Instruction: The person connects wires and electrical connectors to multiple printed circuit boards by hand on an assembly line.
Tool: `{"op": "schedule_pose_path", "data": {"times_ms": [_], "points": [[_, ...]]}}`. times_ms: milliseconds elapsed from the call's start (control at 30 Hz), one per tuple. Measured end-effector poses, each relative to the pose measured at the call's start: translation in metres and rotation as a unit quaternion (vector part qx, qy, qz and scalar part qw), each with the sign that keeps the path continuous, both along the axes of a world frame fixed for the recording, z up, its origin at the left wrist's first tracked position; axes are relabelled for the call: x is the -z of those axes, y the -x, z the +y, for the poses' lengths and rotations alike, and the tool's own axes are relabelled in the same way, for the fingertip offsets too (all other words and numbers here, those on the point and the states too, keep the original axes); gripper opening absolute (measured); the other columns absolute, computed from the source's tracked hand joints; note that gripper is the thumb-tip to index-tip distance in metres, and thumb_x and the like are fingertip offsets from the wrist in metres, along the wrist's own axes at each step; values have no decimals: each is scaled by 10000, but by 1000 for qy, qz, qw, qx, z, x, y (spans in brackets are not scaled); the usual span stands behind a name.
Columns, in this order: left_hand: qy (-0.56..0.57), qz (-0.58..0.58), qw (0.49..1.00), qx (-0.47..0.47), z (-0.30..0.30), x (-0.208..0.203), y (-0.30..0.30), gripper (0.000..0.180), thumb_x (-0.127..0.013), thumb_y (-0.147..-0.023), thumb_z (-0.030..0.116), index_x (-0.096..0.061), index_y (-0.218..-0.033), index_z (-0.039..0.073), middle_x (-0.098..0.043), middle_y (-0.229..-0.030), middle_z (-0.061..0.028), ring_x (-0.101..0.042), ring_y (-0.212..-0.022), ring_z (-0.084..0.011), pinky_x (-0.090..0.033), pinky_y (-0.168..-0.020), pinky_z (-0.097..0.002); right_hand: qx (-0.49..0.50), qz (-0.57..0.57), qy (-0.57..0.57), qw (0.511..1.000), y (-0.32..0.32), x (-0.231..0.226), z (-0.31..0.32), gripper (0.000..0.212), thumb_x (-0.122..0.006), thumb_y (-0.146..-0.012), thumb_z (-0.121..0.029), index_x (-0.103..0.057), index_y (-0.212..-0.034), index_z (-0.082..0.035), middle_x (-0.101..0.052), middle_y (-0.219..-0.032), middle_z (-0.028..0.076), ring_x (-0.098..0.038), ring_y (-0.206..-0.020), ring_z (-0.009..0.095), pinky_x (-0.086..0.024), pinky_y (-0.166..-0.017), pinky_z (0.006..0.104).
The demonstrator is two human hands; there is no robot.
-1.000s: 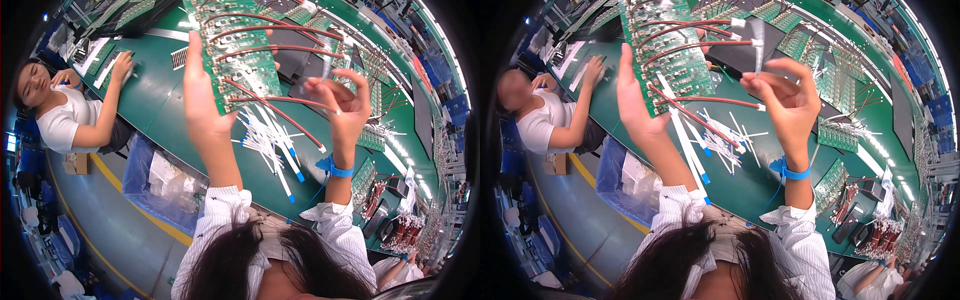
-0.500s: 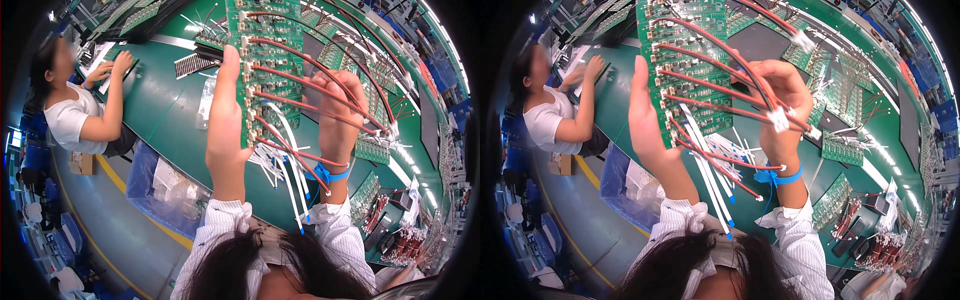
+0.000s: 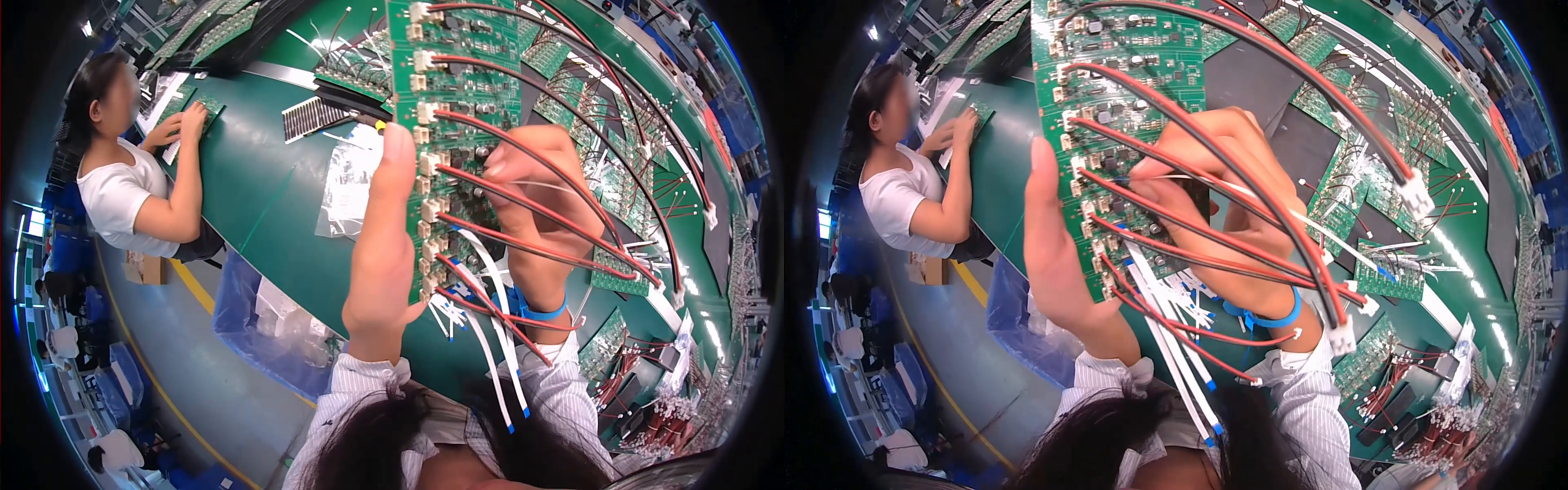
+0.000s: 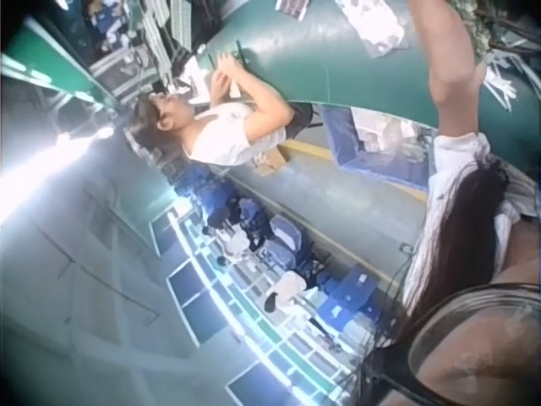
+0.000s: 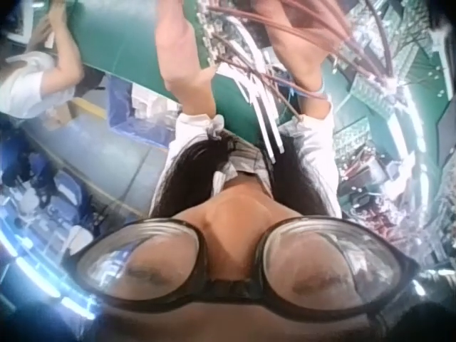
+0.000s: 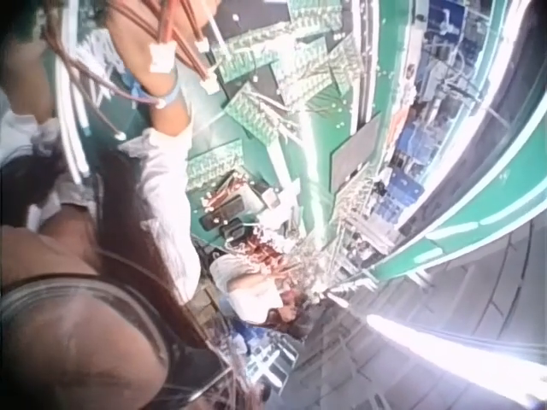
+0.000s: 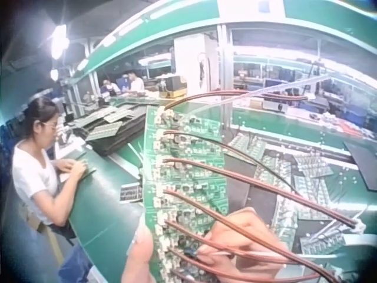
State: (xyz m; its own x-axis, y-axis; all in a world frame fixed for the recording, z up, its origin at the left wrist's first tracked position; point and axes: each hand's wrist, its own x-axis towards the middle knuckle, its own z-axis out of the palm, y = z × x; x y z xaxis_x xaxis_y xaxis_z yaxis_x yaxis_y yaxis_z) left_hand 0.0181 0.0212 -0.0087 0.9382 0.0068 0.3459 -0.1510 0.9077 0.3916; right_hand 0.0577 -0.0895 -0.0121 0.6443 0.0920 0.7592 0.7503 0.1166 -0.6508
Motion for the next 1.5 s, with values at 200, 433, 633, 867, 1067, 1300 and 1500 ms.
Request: {"op": "schedule_pose_path", "data": {"times_ms": [200, 433, 633, 867, 1067, 1300, 1500], "points": [[11, 28, 999, 10, -1, 3, -9, 428, -260, -967, 302, -380, -1249, 4, -487, -1182, -68, -485, -1069, -134, -382, -910, -276, 0, -4, 51, 999, -12, 6, -3, 123, -625, -727, 37, -559, -827, 12, -513, -850, 106, -506, -755, 165, -424, -655, 262], [-37, 133, 990, -26, -6, -7, -12, 465, -245, -954, 392, -453, -1152, 25, -562, -1010, -57, -544, -902, -121, -433, -796, -270, -13, -25, 43, 999, -18, 7, 5, 108, -637, -725, -15, -557, -787, 22, -518, -822, 121, -502, -730, 175, -416, -643, 268], [-79, 203, 976, -15, -8, -11, -16, 465, -235, -954, 393, -454, -1149, 31, -559, -1011, -56, -539, -904, -120, -433, -789, -269, -14, -32, 61, 998, -20, 9, 0, 131, -653, -732, -50, -557, -793, 14, -517, -820, 117, -500, -729, 172, -414, -644, 266], [-113, 204, 972, -31, -4, -15, -10, 464, -231, -953, 389, -450, -1148, 31, -553, -1021, -53, -537, -909, -120, -432, -796, -277, 3, -6, 49, 999, -19, 11, 3, 138, -647, -748, -62, -546, -801, 15, -512, -821, 116, -502, -737, 174, -411, -653, 267], [-54, 119, 991, -20, -4, -7, -17, 461, -234, -952, 395, -454, -1146, 40, -552, -1028, -54, -538, -911, -118, -433, -789, -271, 12, -20, 59, 998, -19, 11, 4, 135, -648, -743, -43, -551, -816, 17, -519, -833, 126, -505, -727, 177, -423, -632, 279], [12, 58, 998, 5, 0, -4, -17, 418, -286, -951, 332, -466, -1131, 0, -560, -1043, -101, -556, -913, -173, -446, -797, -303, 49, -119, 83, 988, -23, 11, 3, 167, -664, -707, -6, -567, -840, 22, -551, -811, 145, -518, -729, 205, -435, -626, 294], [77, 49, 996, -2, -2, 0, -18, 395, -329, -947, 262, -465, -1126, -62, -563, -1072, -175, -576, -930, -240, -464, -816, -331, 30, -86, 71, 993, -23, 11, 3, 157, -664, -704, -8, -579, -831, 27, -555, -813, 146, -528, -730, 205, -440, -618, 284]]}}
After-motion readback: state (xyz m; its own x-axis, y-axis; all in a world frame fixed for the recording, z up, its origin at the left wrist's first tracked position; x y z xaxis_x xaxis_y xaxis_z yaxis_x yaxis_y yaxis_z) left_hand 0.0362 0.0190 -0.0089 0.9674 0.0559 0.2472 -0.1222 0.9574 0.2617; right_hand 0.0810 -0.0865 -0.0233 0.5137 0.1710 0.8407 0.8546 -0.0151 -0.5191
